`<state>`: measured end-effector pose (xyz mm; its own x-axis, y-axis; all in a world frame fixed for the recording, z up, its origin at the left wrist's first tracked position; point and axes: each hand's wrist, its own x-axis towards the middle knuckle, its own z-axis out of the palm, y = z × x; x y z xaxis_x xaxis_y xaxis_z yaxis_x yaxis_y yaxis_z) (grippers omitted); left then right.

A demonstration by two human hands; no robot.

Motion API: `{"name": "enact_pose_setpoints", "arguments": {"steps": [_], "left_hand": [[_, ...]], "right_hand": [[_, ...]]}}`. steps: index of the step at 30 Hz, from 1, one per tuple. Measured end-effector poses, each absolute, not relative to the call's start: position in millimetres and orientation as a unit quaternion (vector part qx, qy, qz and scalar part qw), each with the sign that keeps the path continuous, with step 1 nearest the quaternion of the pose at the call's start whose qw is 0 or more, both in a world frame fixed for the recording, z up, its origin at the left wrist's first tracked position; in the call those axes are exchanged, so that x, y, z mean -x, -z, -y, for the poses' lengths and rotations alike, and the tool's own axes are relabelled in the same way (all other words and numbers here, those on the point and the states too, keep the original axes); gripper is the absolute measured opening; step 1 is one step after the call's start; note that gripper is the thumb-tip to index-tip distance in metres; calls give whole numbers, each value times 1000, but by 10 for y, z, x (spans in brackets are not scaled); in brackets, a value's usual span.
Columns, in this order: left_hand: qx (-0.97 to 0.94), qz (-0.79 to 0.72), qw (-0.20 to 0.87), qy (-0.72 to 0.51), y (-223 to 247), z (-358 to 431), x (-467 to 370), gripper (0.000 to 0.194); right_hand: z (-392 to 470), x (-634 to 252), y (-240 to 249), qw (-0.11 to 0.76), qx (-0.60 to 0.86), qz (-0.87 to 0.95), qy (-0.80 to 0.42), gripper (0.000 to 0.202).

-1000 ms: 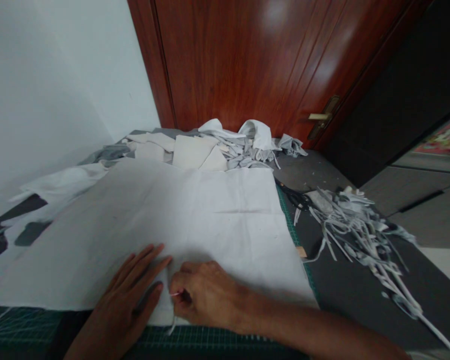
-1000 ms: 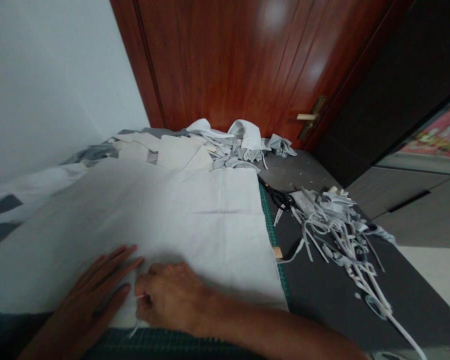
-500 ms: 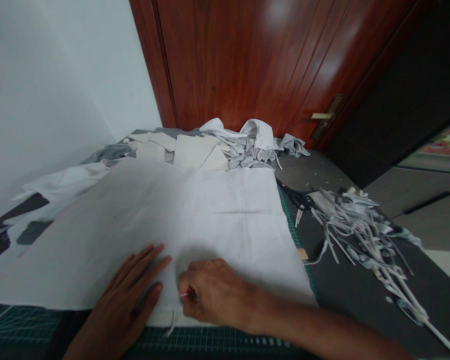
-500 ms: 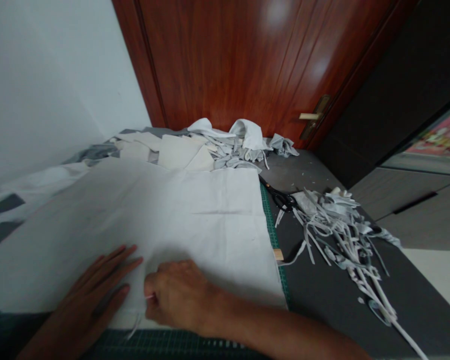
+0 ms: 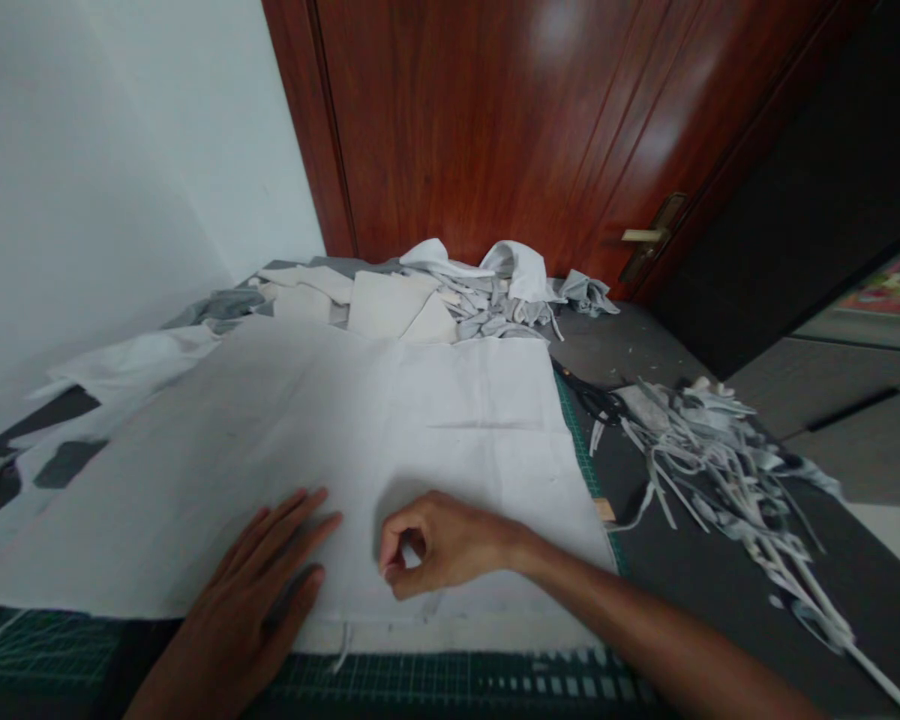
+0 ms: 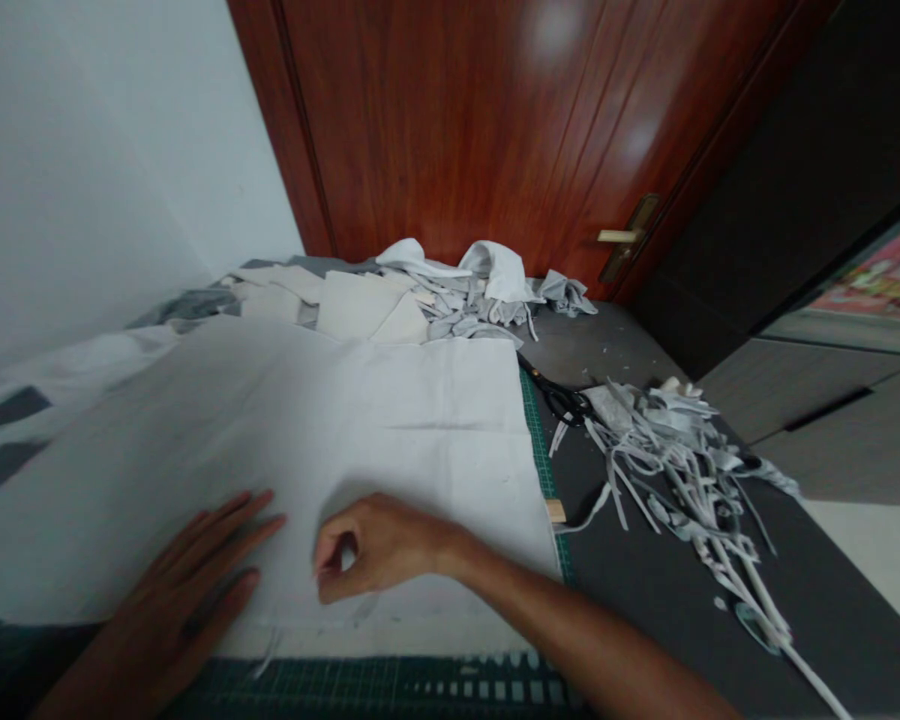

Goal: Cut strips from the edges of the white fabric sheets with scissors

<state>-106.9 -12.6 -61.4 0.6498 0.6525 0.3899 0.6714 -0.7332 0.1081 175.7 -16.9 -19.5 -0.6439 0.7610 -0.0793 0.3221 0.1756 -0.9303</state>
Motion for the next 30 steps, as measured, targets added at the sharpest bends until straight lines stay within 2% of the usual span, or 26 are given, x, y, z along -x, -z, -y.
{"name": "enact_pose_setpoints", "arguments": {"steps": [30], "left_hand": [[908,359,36,215,641,86,1090,50]], "right_hand": [[123,-1786,213,212,344,741,-536,6]]}}
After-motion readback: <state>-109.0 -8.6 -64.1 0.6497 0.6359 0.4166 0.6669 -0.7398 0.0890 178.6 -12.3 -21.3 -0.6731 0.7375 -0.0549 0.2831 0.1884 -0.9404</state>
